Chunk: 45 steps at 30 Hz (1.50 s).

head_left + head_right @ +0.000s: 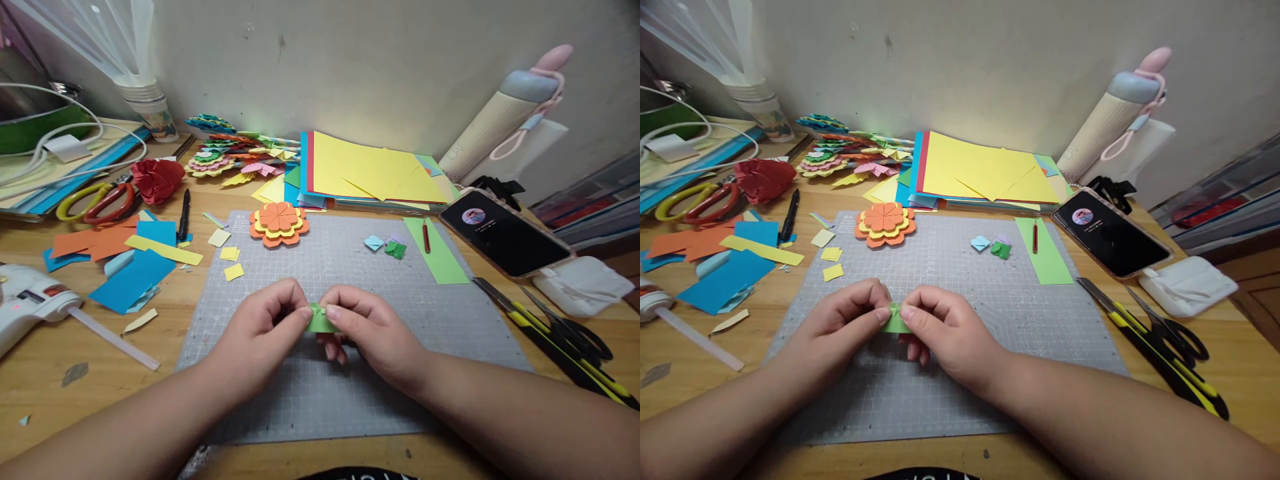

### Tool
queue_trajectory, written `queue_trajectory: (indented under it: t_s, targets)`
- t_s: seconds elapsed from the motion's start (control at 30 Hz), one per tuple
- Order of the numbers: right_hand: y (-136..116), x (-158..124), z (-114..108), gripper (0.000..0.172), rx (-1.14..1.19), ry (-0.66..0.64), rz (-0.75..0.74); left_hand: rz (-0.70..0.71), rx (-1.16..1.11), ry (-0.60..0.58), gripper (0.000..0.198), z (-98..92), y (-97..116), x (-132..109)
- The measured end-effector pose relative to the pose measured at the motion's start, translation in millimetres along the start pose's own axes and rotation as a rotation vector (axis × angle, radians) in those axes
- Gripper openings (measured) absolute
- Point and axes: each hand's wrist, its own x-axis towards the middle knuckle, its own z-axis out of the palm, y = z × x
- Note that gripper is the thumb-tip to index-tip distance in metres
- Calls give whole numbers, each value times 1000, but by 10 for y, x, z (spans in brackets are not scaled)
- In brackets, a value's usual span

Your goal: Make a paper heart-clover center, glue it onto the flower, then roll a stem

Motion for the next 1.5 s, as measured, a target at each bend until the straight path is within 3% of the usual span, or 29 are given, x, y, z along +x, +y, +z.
queue_trajectory:
  t_s: [0.13, 0.6, 1.07, 1.5]
  targets:
    - [1, 25, -17, 19, 39, 69, 9, -19, -35, 69, 20, -6, -7, 23]
    - [-54, -2, 1, 15, -68, 84, -12, -8, -53, -20, 19, 3, 58, 31]
    - [-62, 11, -3, 9, -141, 88, -62, 85, 136, -65, 17, 39, 34, 26]
    - [-56, 8, -19, 15, -143, 117, 6, 63, 83, -11, 11, 34, 1, 14]
